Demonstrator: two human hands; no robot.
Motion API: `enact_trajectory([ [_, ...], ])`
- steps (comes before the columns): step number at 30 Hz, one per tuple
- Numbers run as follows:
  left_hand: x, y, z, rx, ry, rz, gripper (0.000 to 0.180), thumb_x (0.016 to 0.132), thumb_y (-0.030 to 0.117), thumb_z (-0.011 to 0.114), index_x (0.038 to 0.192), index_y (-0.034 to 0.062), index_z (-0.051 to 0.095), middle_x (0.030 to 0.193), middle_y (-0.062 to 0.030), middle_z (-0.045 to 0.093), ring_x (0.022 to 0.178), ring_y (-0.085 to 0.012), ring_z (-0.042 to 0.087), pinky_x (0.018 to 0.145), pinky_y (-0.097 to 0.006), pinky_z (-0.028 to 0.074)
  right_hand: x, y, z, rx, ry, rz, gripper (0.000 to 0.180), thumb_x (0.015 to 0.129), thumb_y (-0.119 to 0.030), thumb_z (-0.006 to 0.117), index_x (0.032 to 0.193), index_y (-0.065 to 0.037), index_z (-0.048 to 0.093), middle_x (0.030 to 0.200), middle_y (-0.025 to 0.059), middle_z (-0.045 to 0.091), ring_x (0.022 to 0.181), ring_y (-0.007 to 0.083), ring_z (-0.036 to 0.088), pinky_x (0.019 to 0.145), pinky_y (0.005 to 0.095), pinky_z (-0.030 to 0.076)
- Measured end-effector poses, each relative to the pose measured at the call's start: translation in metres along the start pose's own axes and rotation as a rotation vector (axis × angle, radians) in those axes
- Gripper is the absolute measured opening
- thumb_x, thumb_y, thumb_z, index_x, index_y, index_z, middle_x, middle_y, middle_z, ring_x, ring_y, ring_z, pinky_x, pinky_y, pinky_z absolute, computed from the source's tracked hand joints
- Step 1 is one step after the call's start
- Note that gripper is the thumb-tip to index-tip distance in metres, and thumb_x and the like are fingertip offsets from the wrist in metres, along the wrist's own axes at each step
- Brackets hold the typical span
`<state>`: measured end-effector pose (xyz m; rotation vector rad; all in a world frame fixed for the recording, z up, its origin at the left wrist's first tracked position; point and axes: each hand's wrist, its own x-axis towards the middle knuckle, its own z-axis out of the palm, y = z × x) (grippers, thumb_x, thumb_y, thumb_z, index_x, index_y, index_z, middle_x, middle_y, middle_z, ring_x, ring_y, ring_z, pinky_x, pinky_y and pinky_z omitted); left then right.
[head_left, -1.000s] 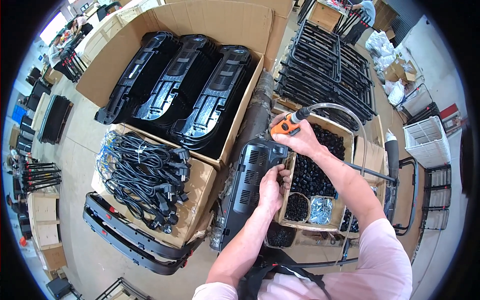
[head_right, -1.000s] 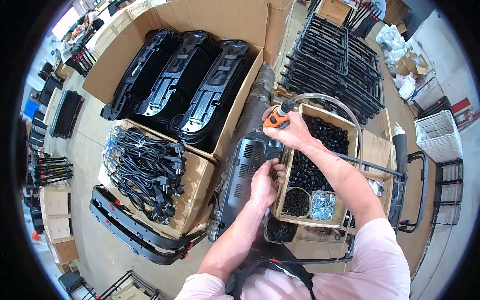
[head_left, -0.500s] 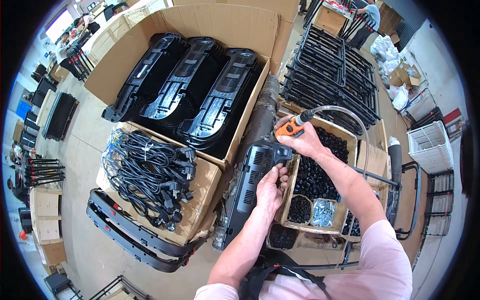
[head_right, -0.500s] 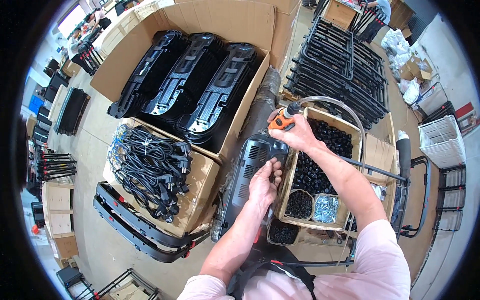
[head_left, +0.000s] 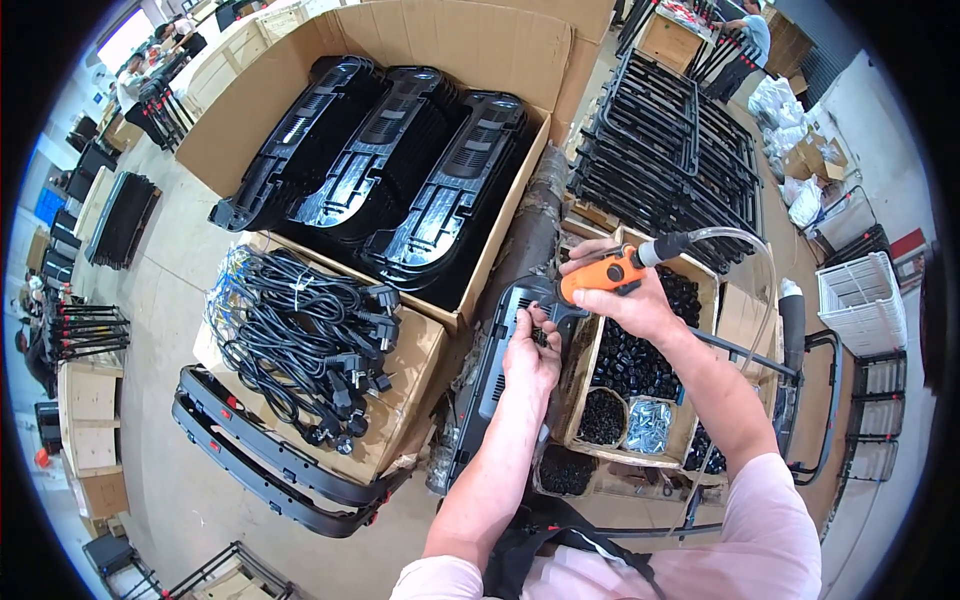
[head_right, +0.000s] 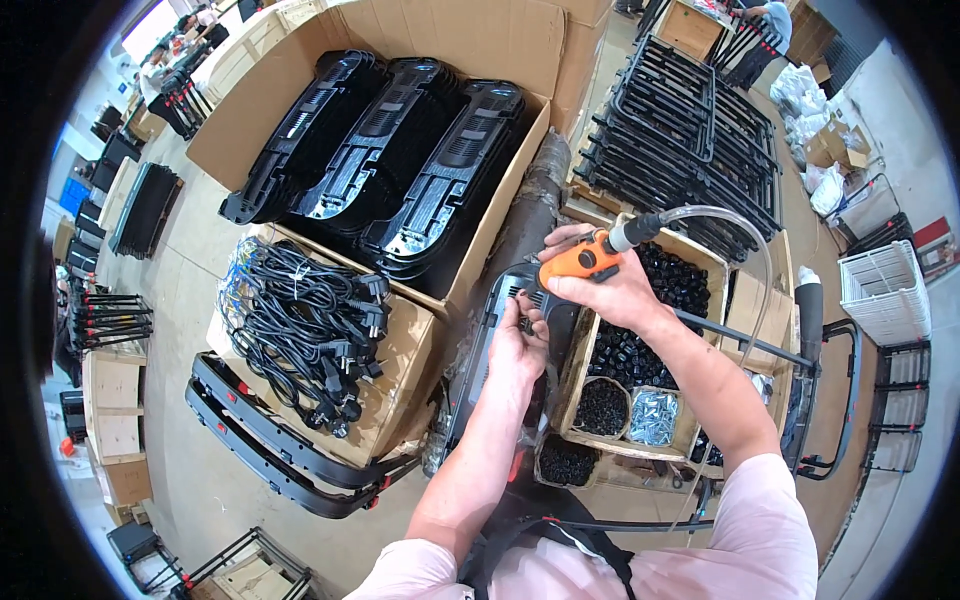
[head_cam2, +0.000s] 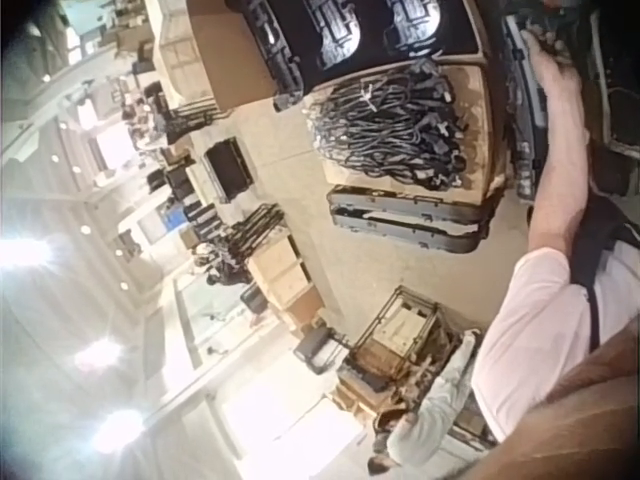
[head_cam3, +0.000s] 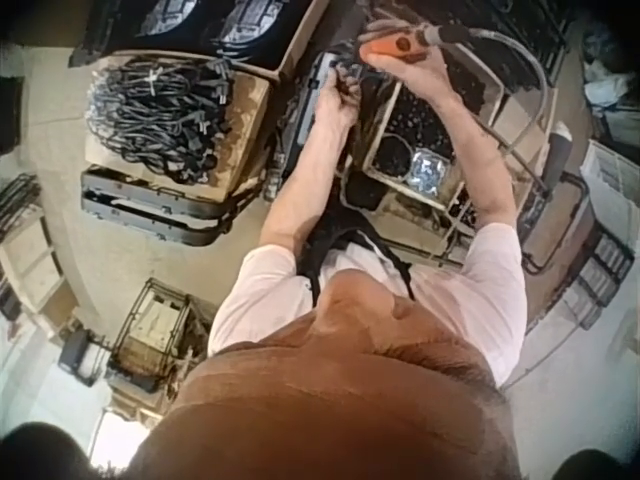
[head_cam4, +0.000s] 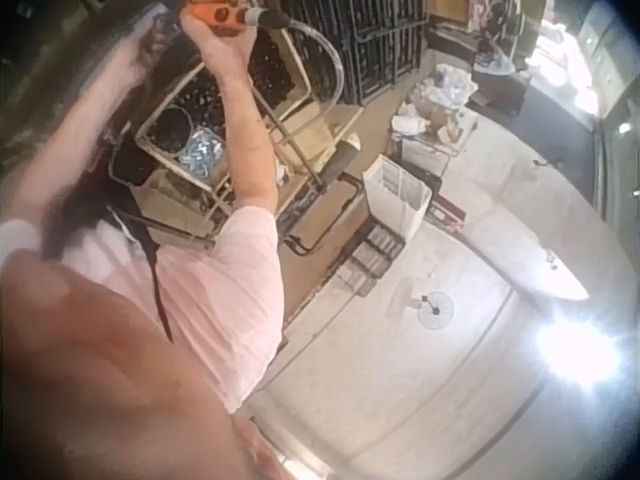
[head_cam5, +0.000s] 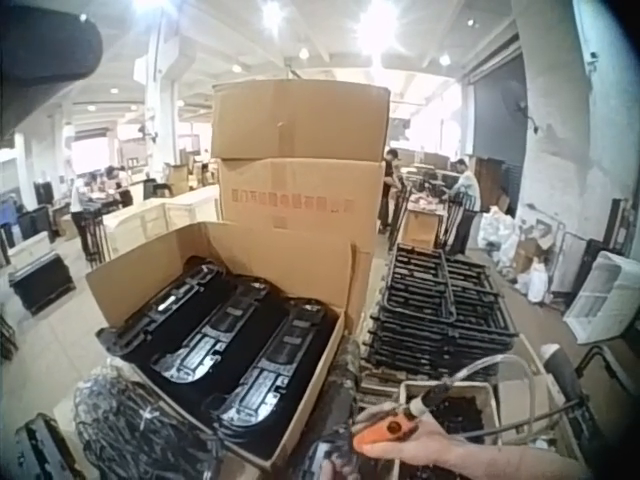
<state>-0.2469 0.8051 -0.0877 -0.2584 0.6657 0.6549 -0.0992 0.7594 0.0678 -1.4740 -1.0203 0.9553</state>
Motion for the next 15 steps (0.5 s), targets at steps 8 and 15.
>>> enact_trajectory([
  [8,-0.006,0.014,-0.003,-0.060,-0.150,-0.081,0.027,0.111,0.032,0.056,0.126,0.0096,0.061,0.092,0.0025,0.062,0.080,-0.0122,0.059,0.069,-0.026,0.051,-0.003,-0.004,0.008,-0.032,-0.036,-0.016,0.057,0.083,-0.019,0.087,0.132,-0.002,0.062,0.119,0.0116,0.074,0.113,0.0195,0.070,0.104,0.0386,0.055],
  [15,-0.015,0.020,-0.005,-0.079,-0.146,-0.061,0.026,0.112,0.032,0.055,0.124,0.0098,0.062,0.087,0.0033,0.057,0.077,-0.0119,0.053,0.068,-0.025,0.048,-0.004,-0.008,0.023,-0.078,-0.110,-0.030,0.057,0.084,-0.017,0.086,0.133,-0.001,0.061,0.120,0.0137,0.074,0.115,0.0207,0.070,0.105,0.0388,0.055],
])
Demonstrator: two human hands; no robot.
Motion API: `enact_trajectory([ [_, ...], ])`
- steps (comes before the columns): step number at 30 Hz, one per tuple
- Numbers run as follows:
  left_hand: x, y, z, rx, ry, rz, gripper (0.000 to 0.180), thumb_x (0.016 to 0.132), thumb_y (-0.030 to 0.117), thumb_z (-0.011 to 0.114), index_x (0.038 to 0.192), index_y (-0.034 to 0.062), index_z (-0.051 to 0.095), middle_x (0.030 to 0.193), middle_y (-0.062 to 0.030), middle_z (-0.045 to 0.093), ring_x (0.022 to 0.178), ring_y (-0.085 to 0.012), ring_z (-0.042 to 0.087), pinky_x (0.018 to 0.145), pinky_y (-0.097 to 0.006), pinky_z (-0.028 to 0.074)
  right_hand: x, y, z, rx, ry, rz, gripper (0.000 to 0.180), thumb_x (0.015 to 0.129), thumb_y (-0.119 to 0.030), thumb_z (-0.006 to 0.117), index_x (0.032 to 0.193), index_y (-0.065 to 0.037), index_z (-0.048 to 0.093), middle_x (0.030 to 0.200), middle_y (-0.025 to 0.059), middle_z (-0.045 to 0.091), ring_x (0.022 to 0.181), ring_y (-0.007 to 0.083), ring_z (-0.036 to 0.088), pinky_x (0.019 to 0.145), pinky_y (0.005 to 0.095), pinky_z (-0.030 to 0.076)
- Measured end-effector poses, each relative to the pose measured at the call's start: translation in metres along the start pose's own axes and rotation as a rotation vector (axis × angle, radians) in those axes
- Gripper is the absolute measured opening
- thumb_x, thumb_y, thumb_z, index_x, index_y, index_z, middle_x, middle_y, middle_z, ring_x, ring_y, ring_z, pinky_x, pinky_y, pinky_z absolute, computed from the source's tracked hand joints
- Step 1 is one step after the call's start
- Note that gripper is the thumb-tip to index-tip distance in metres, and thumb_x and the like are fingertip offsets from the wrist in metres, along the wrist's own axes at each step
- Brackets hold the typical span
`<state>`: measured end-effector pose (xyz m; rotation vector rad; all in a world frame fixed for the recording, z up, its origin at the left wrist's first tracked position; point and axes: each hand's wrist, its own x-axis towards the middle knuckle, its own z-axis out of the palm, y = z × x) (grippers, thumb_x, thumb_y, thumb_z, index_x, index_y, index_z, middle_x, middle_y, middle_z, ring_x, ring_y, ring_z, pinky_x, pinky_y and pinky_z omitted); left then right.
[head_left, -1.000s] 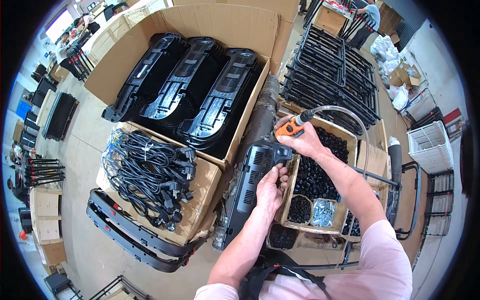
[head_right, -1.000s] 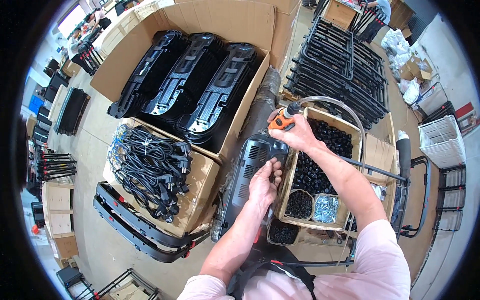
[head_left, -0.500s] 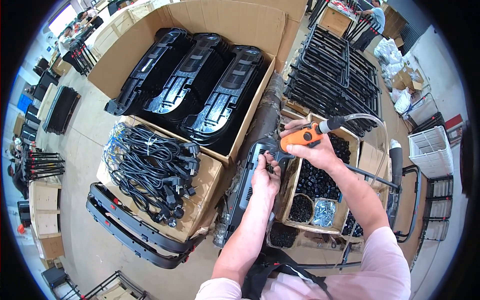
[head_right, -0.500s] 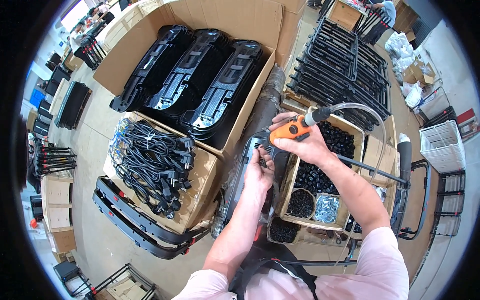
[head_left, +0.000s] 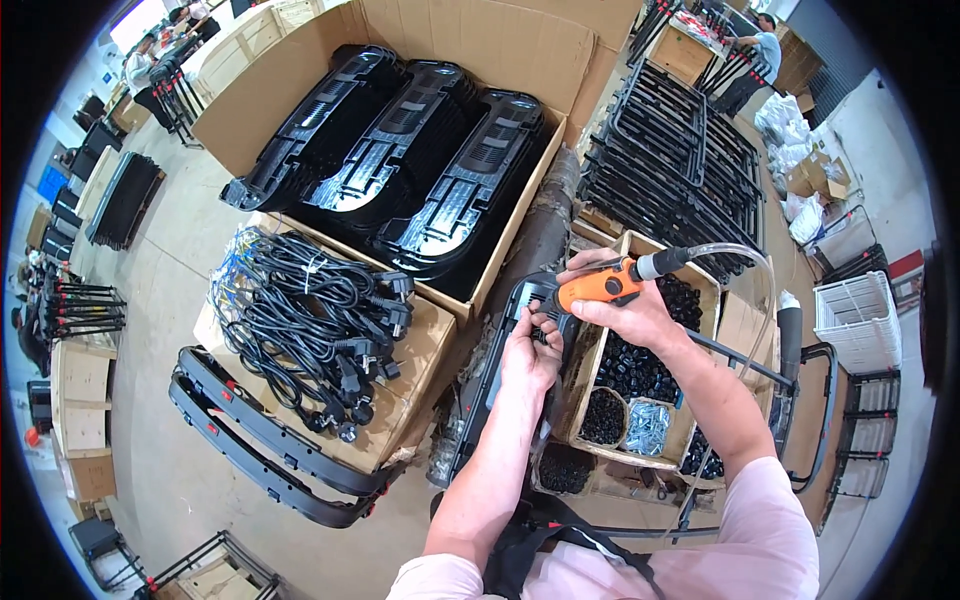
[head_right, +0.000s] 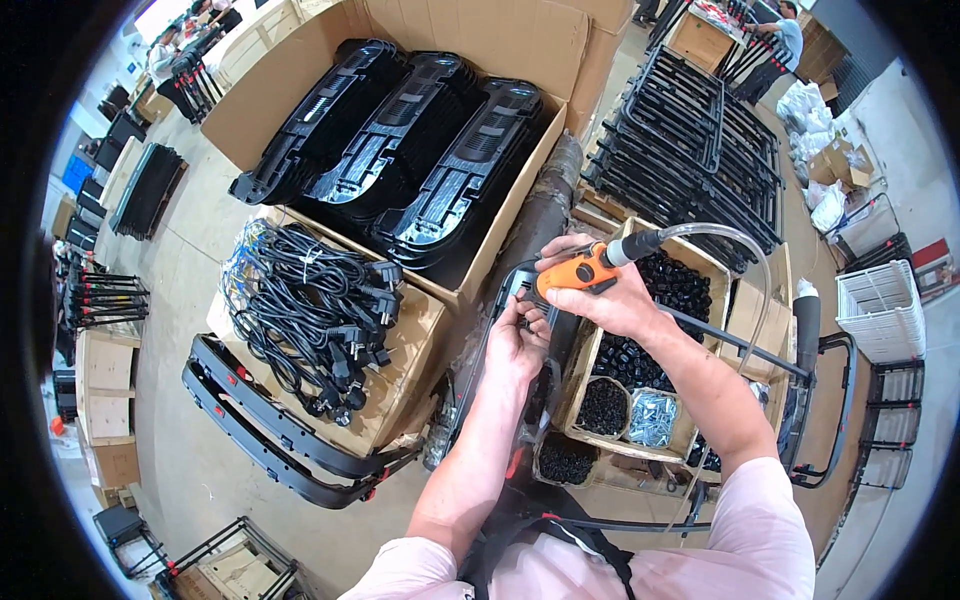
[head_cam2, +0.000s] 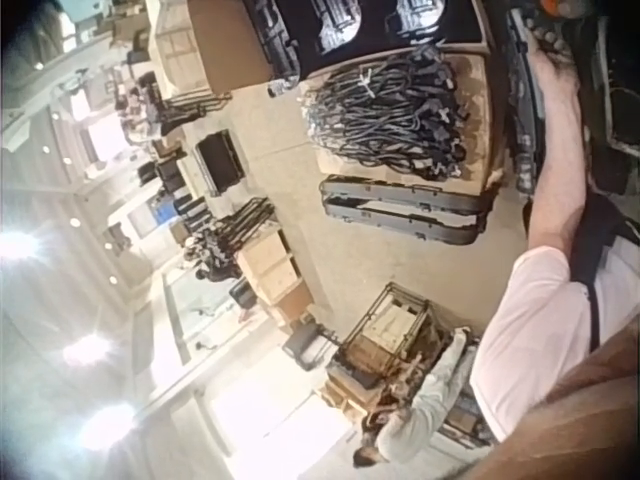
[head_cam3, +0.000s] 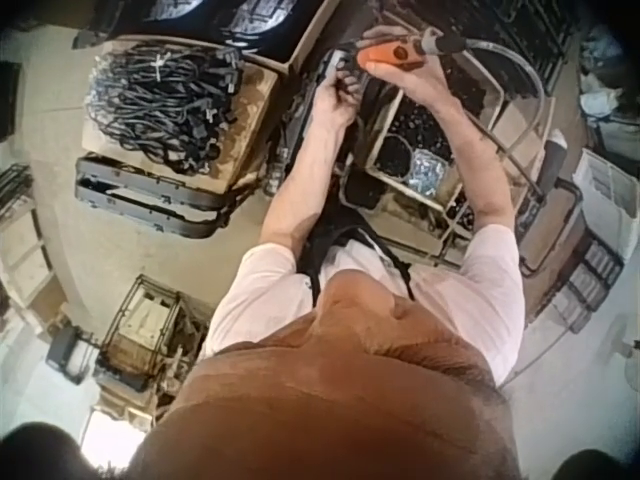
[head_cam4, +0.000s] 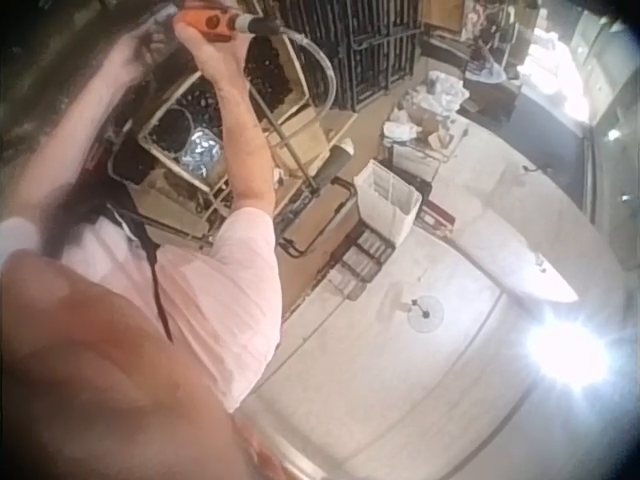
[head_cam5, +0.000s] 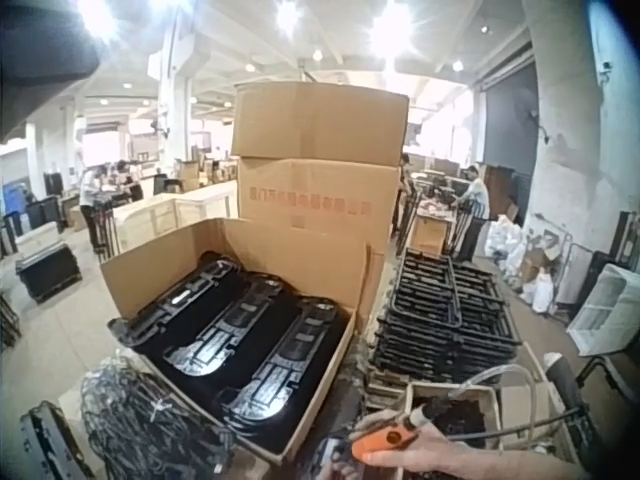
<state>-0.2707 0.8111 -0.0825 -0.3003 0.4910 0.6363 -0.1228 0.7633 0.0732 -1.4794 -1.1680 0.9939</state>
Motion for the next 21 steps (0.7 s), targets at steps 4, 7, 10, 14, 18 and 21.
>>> enact_trajectory([
  [4,-0.003,0.005,0.001,0.009,-0.033,-0.039,0.028,0.113,0.033,0.051,0.125,0.0106,0.063,0.085,0.0038,0.056,0.077,-0.0119,0.052,0.069,-0.026,0.048,0.001,0.002,0.006,0.030,0.006,0.015,0.058,0.084,-0.017,0.086,0.133,-0.001,0.060,0.122,0.0154,0.073,0.116,0.0219,0.069,0.106,0.0394,0.054],
  [7,-0.005,0.005,-0.002,0.006,-0.064,-0.005,0.030,0.115,0.032,0.047,0.126,0.0090,0.062,0.090,0.0022,0.060,0.081,-0.0131,0.056,0.071,-0.027,0.050,0.003,0.005,0.015,0.058,0.030,0.003,0.059,0.084,-0.018,0.087,0.134,-0.001,0.060,0.124,0.0154,0.072,0.116,0.0215,0.069,0.105,0.0391,0.055],
  [10,-0.017,-0.009,0.010,0.009,0.015,0.015,0.031,0.115,0.030,0.044,0.121,0.0042,0.062,0.100,-0.0036,0.064,0.090,-0.0178,0.063,0.079,-0.031,0.056,0.007,0.009,0.022,0.021,0.093,-0.018,0.059,0.085,-0.017,0.087,0.134,-0.001,0.060,0.124,0.0155,0.072,0.116,0.0208,0.069,0.104,0.0385,0.056],
  [14,-0.031,-0.026,-0.014,-0.113,0.034,-0.096,0.030,0.116,0.027,0.041,0.116,-0.0007,0.053,0.110,-0.0160,0.063,0.102,-0.0282,0.068,0.093,-0.039,0.062,0.021,0.018,0.034,-0.026,0.096,-0.026,0.055,0.085,-0.013,0.086,0.132,-0.001,0.062,0.122,0.0149,0.072,0.114,0.0204,0.069,0.103,0.0374,0.056],
  [18,-0.055,-0.040,-0.037,0.062,0.034,-0.188,0.028,0.115,0.025,0.041,0.117,0.0006,0.055,0.109,-0.0156,0.065,0.100,-0.0317,0.069,0.090,-0.042,0.062,0.030,0.032,0.042,-0.099,0.094,-0.060,0.054,0.085,-0.013,0.085,0.132,0.000,0.062,0.119,0.0138,0.072,0.113,0.0202,0.069,0.102,0.0364,0.056],
  [21,-0.069,-0.043,-0.043,0.138,0.095,-0.212,0.025,0.113,0.022,0.044,0.119,0.0009,0.057,0.107,-0.0141,0.067,0.099,-0.0310,0.070,0.090,-0.042,0.062,0.032,0.040,0.050,-0.141,0.093,-0.056,0.048,0.084,-0.013,0.083,0.127,-0.001,0.065,0.109,0.0083,0.074,0.106,0.0164,0.070,0.097,0.0336,0.056],
])
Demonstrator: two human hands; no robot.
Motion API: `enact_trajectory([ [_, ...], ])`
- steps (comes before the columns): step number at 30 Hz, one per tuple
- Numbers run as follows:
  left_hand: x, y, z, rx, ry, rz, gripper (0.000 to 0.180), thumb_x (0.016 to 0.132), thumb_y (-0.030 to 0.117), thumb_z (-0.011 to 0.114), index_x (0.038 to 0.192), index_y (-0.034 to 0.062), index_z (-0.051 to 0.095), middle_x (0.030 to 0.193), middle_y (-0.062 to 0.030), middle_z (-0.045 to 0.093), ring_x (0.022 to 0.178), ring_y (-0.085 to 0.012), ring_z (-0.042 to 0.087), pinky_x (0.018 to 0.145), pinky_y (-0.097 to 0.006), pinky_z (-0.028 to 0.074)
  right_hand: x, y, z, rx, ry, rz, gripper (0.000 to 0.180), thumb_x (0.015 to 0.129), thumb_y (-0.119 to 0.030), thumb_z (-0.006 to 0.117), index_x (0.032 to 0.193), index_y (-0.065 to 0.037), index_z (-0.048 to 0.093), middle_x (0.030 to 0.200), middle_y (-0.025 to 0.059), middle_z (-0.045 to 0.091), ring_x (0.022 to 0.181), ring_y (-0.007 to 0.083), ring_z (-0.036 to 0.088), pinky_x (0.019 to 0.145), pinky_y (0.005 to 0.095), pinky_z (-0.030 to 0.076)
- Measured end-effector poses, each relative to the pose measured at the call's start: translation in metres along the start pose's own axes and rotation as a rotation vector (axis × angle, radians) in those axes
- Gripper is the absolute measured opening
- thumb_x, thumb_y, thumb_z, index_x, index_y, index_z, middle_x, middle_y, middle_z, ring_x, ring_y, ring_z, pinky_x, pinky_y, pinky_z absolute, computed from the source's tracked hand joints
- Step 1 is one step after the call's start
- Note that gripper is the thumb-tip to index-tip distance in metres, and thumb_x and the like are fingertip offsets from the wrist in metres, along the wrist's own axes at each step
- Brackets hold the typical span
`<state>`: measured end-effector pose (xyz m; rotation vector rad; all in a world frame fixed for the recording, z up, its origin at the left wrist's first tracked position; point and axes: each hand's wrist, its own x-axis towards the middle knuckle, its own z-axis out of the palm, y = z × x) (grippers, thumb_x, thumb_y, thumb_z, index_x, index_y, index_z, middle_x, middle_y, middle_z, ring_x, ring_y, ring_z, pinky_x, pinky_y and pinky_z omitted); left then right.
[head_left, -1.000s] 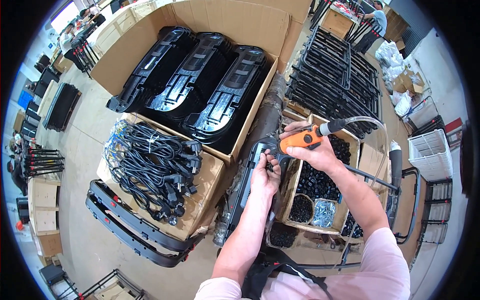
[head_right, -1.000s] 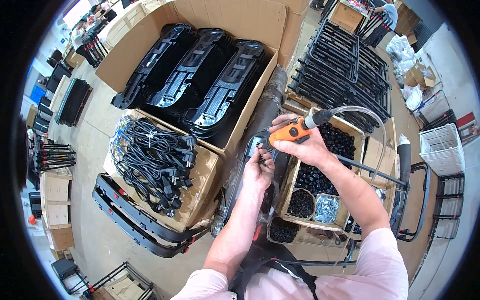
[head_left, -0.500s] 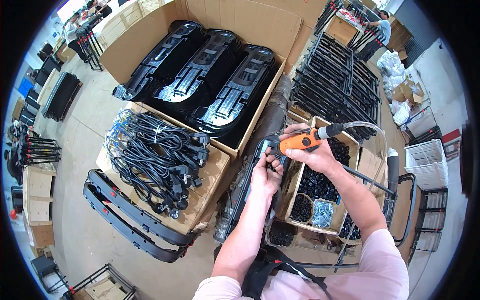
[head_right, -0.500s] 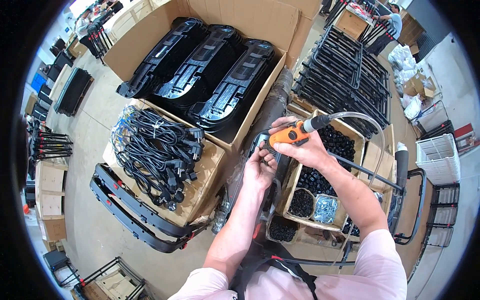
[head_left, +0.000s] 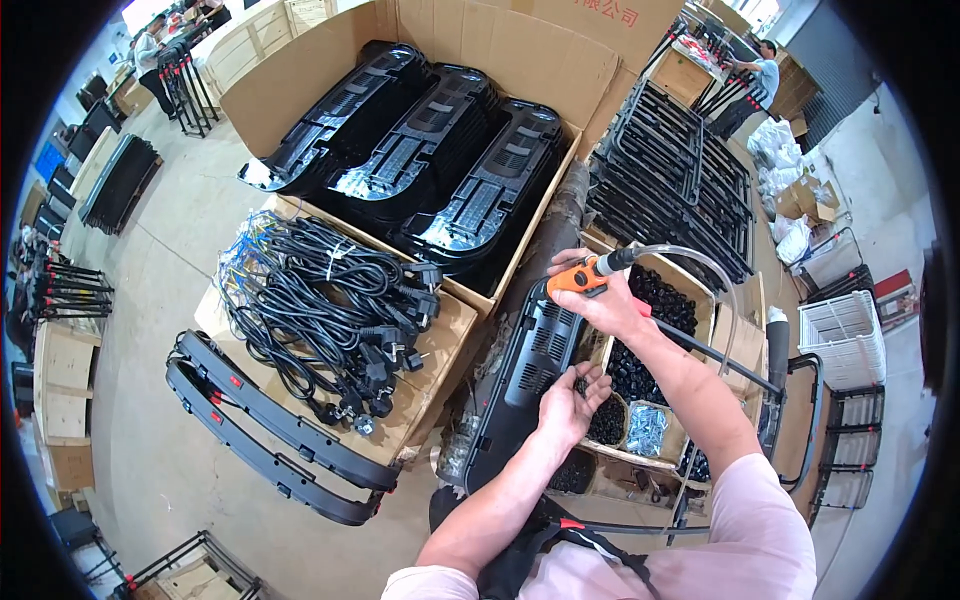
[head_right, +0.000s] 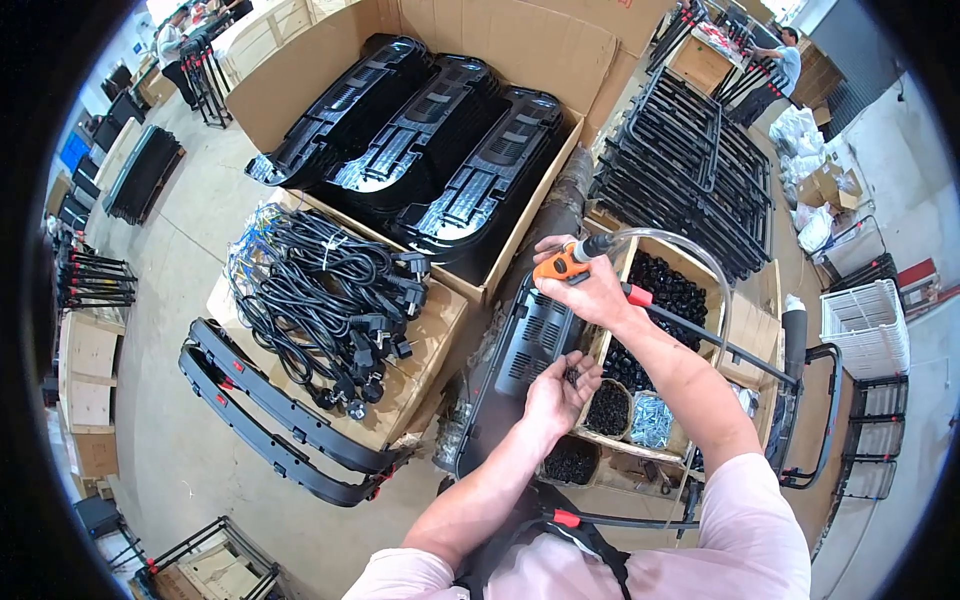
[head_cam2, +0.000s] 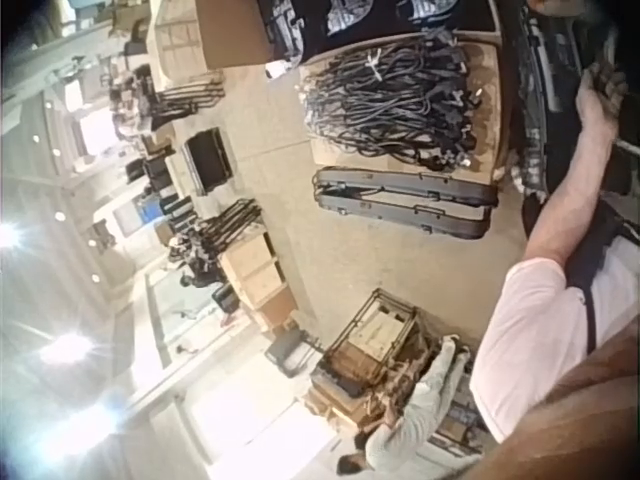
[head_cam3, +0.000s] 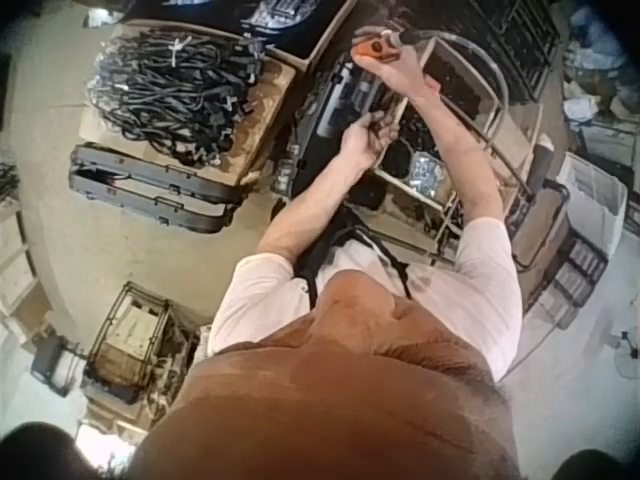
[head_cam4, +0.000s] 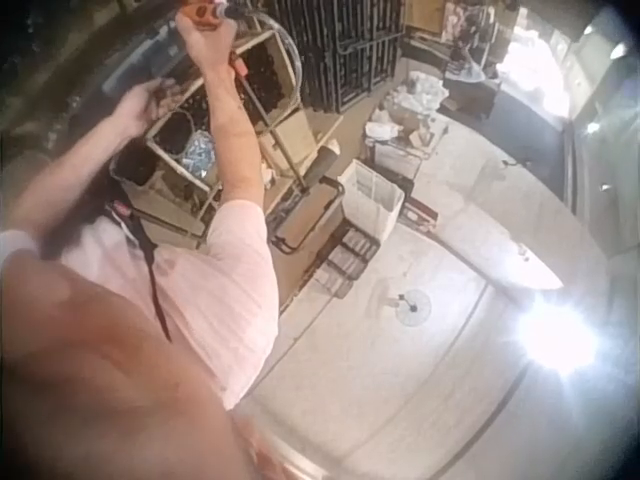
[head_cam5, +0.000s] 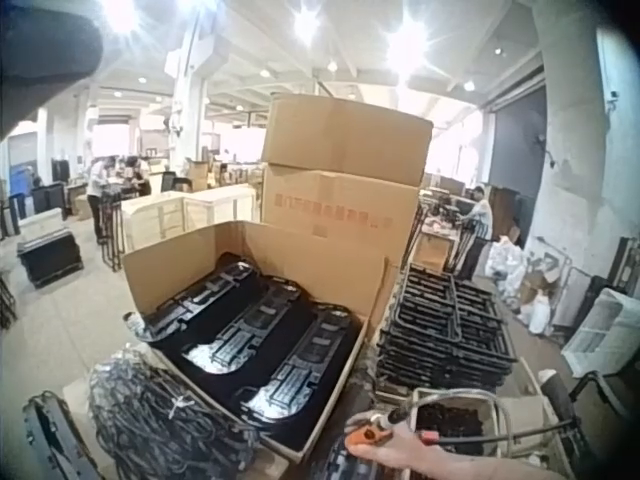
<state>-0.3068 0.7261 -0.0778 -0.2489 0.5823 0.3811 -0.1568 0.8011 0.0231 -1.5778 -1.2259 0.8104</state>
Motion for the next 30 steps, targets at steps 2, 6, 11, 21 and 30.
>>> enact_trajectory([
  [2,-0.009,-0.001,-0.006,0.074,-0.009,-0.028,0.024,0.112,0.021,0.047,0.120,0.0005,0.057,0.109,-0.0140,0.067,0.100,-0.0289,0.070,0.090,-0.040,0.062,0.002,-0.001,0.006,-0.009,0.032,-0.052,0.041,0.083,-0.014,0.082,0.121,-0.002,0.068,0.103,0.0066,0.075,0.099,0.0150,0.071,0.094,0.0326,0.056],
  [6,-0.026,-0.005,-0.017,0.121,0.000,-0.024,0.026,0.111,0.016,0.050,0.127,-0.0038,0.056,0.115,-0.0160,0.066,0.103,-0.0273,0.070,0.094,-0.040,0.061,0.004,-0.007,0.012,-0.154,0.018,-0.038,0.029,0.082,-0.014,0.082,0.108,-0.004,0.073,0.098,0.0038,0.074,0.093,0.0138,0.069,0.089,0.0328,0.056],
  [11,-0.049,-0.010,-0.037,0.226,0.061,-0.039,0.027,0.111,0.013,0.048,0.124,-0.0079,0.059,0.119,-0.0178,0.066,0.106,-0.0286,0.069,0.100,-0.042,0.060,0.003,-0.008,0.015,-0.130,0.021,-0.004,0.031,0.082,-0.014,0.083,0.109,-0.004,0.072,0.102,0.0039,0.074,0.096,0.0157,0.069,0.092,0.0337,0.055],
  [21,-0.088,0.002,-0.067,0.425,0.065,-0.060,0.027,0.112,0.018,0.049,0.126,0.0009,0.064,0.109,-0.0091,0.070,0.098,-0.0211,0.069,0.090,-0.036,0.060,-0.003,-0.003,0.021,-0.079,0.128,0.028,0.038,0.080,-0.016,0.083,0.114,-0.006,0.070,0.107,0.0051,0.075,0.103,0.0169,0.070,0.098,0.0349,0.054],
  [30,-0.106,0.002,-0.076,0.559,0.062,-0.057,0.024,0.108,0.020,0.057,0.122,0.0016,0.066,0.106,-0.0085,0.071,0.097,-0.0210,0.070,0.089,-0.036,0.059,-0.001,0.015,0.016,-0.185,0.131,0.132,0.051,0.075,-0.029,0.084,0.119,-0.008,0.070,0.105,0.0080,0.074,0.100,0.0193,0.069,0.096,0.0361,0.053],
])
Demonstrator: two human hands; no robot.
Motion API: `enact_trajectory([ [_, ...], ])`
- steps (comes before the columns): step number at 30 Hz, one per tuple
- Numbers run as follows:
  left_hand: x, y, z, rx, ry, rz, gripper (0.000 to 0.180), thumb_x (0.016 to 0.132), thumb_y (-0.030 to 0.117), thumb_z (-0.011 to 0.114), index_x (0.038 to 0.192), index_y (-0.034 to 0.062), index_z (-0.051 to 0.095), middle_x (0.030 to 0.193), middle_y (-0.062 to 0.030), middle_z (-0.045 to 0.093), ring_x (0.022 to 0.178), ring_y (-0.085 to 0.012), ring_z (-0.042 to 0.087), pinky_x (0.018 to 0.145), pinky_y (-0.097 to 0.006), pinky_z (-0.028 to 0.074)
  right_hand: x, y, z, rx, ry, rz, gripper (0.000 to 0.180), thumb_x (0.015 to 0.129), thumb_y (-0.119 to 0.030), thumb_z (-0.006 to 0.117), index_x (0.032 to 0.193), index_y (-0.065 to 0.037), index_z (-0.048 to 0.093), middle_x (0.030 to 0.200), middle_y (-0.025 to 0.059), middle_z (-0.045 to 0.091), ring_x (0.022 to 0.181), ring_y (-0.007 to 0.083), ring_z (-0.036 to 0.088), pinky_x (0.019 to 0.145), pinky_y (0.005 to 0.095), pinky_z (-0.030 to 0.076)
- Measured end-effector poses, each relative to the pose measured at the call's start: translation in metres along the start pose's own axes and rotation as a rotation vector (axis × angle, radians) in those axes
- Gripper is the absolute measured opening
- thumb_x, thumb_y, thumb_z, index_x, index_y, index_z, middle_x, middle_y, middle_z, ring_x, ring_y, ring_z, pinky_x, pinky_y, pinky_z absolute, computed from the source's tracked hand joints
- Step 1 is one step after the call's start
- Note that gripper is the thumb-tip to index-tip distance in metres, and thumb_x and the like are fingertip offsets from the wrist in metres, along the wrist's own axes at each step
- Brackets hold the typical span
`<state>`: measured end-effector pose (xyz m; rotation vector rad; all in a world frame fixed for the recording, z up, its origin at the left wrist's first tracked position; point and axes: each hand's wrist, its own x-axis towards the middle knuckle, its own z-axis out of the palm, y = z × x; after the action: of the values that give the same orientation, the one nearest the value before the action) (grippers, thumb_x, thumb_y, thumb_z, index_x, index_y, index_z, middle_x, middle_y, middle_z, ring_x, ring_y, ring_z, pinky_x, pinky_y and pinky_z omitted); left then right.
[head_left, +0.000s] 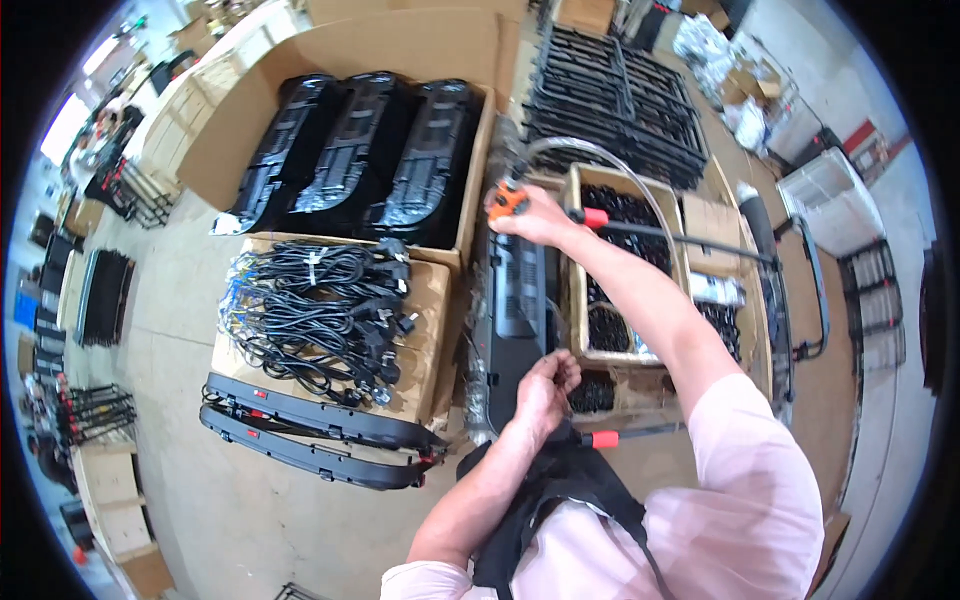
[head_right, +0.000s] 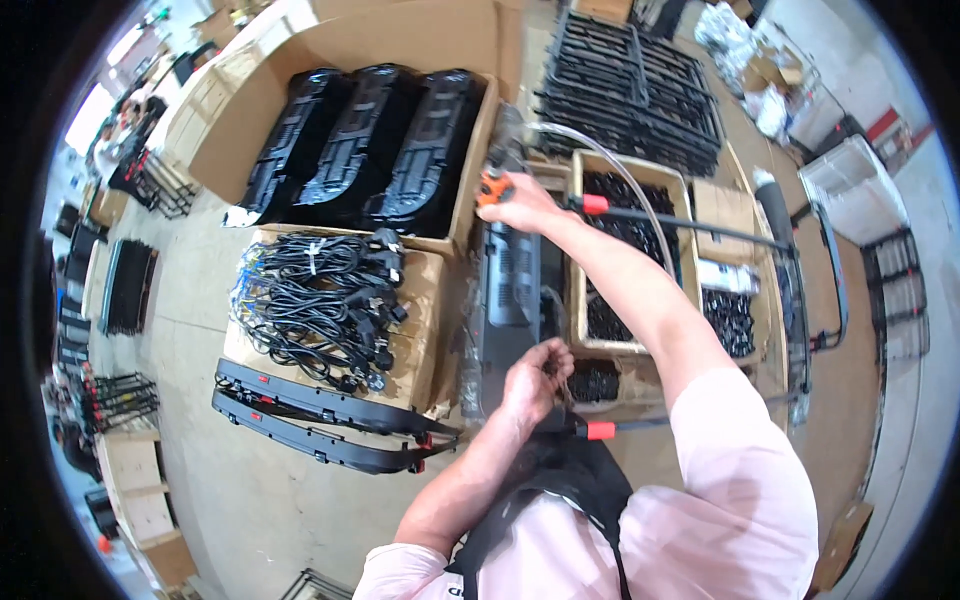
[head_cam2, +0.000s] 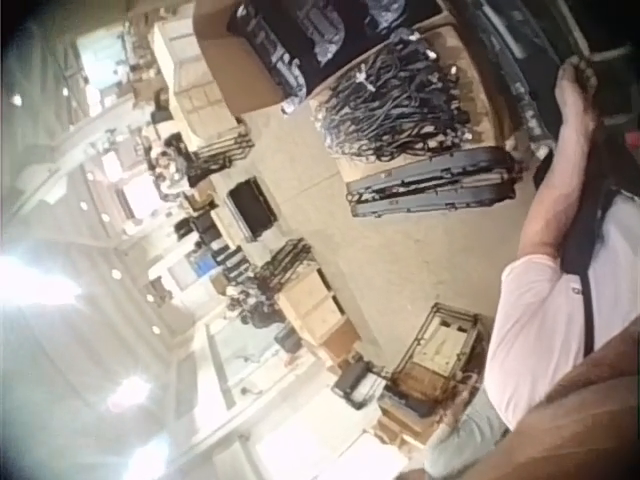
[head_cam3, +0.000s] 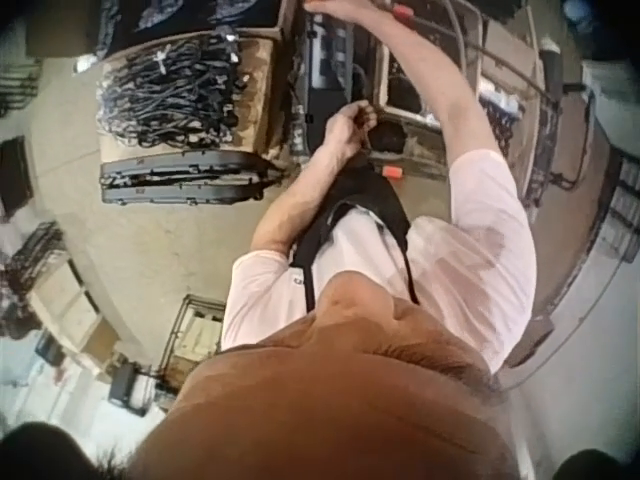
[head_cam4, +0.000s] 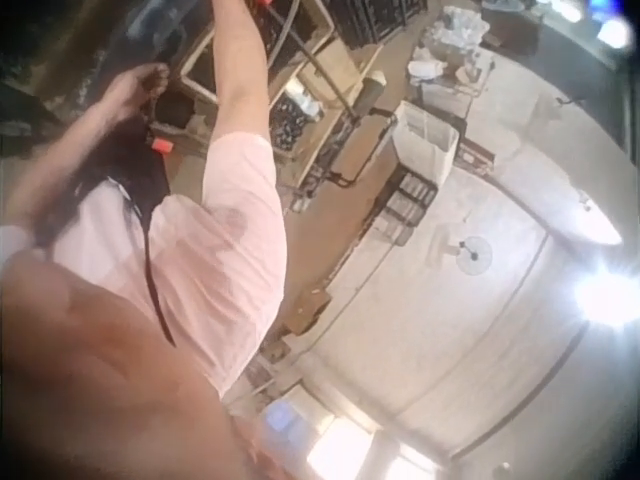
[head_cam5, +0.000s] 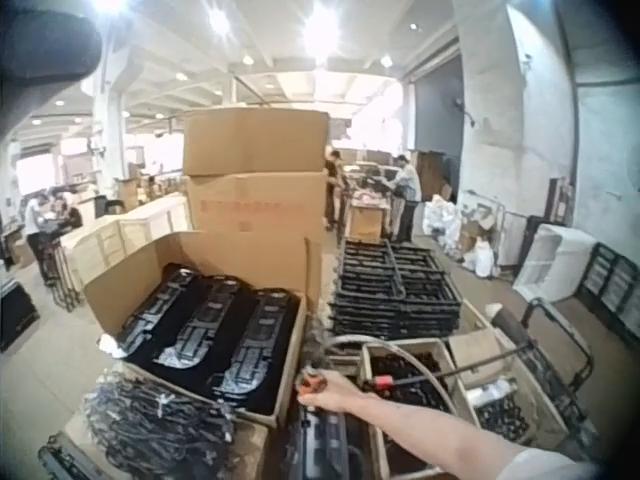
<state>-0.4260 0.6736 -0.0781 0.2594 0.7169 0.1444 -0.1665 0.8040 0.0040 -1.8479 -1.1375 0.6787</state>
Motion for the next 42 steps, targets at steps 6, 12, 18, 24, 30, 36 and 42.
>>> enact_trajectory([
  [6,0.001,-0.016,-0.007,0.105,0.044,0.023,0.026,0.108,0.021,0.058,0.120,-0.0003,0.067,0.105,-0.0090,0.071,0.099,-0.0216,0.069,0.095,-0.037,0.057,-0.009,-0.024,-0.001,-0.126,0.139,0.004,0.046,0.076,-0.033,0.083,0.112,-0.008,0.070,0.103,0.0093,0.074,0.099,0.0238,0.070,0.093,0.0388,0.053],
  [12,0.027,-0.074,0.008,0.308,0.079,-0.123,0.025,0.107,0.023,0.061,0.116,0.0011,0.069,0.104,-0.0071,0.071,0.099,-0.0201,0.068,0.093,-0.035,0.055,-0.059,-0.018,-0.083,0.232,0.206,-0.227,0.047,0.078,-0.025,0.085,0.121,-0.012,0.071,0.106,0.0052,0.075,0.103,0.0214,0.071,0.100,0.0359,0.052],
  [18,0.084,-0.116,-0.014,0.746,0.268,-0.285,0.035,0.108,0.036,0.056,0.128,0.0083,0.065,0.110,-0.0011,0.070,0.095,-0.0164,0.063,0.084,-0.032,0.050,-0.138,0.033,-0.181,0.327,0.236,-0.151,0.047,0.080,-0.023,0.086,0.122,-0.008,0.070,0.109,0.0046,0.075,0.104,0.0169,0.070,0.103,0.0354,0.053],
  [24,0.083,-0.112,0.057,1.357,0.082,-0.265,0.041,0.107,0.039,0.058,0.130,0.0060,0.067,0.107,-0.0078,0.071,0.093,-0.0168,0.067,0.079,-0.034,0.055,-0.266,0.116,-0.273,0.396,0.517,0.017,0.055,0.085,-0.021,0.085,0.132,-0.003,0.063,0.120,0.0099,0.075,0.114,0.0189,0.070,0.106,0.0364,0.055],
  [30,0.184,-0.075,0.110,1.802,0.133,0.750,0.025,0.100,0.024,0.066,0.116,0.0046,0.068,0.102,-0.0204,0.070,0.099,-0.0401,0.069,0.087,-0.048,0.054,-0.338,0.167,-0.265,0.552,0.644,0.253,0.060,0.081,-0.020,0.087,0.132,-0.001,0.061,0.119,0.0134,0.074,0.115,0.0227,0.070,0.105,0.0387,0.055],
  [36,0.272,-0.078,0.128,2.322,0.194,0.476,0.049,0.099,0.027,0.068,0.142,0.0129,0.049,0.121,-0.0259,0.062,0.106,-0.0446,0.069,0.087,-0.055,0.057,-0.379,0.204,-0.251,0.728,0.656,0.307,0.057,0.082,-0.010,0.084,0.133,-0.003,0.059,0.119,0.0114,0.073,0.112,0.0186,0.069,0.104,0.0363,0.055],
  [42,0.298,-0.083,0.126,2.417,-0.005,0.420,0.029,0.103,0.021,0.061,0.129,0.0110,0.053,0.116,-0.0253,0.062,0.102,-0.0455,0.070,0.084,-0.055,0.058,-0.379,0.223,-0.251,0.792,0.665,0.354,0.058,0.082,-0.008,0.085,0.133,-0.003,0.059,0.121,0.0123,0.071,0.114,0.0203,0.068,0.106,0.0371,0.054],
])
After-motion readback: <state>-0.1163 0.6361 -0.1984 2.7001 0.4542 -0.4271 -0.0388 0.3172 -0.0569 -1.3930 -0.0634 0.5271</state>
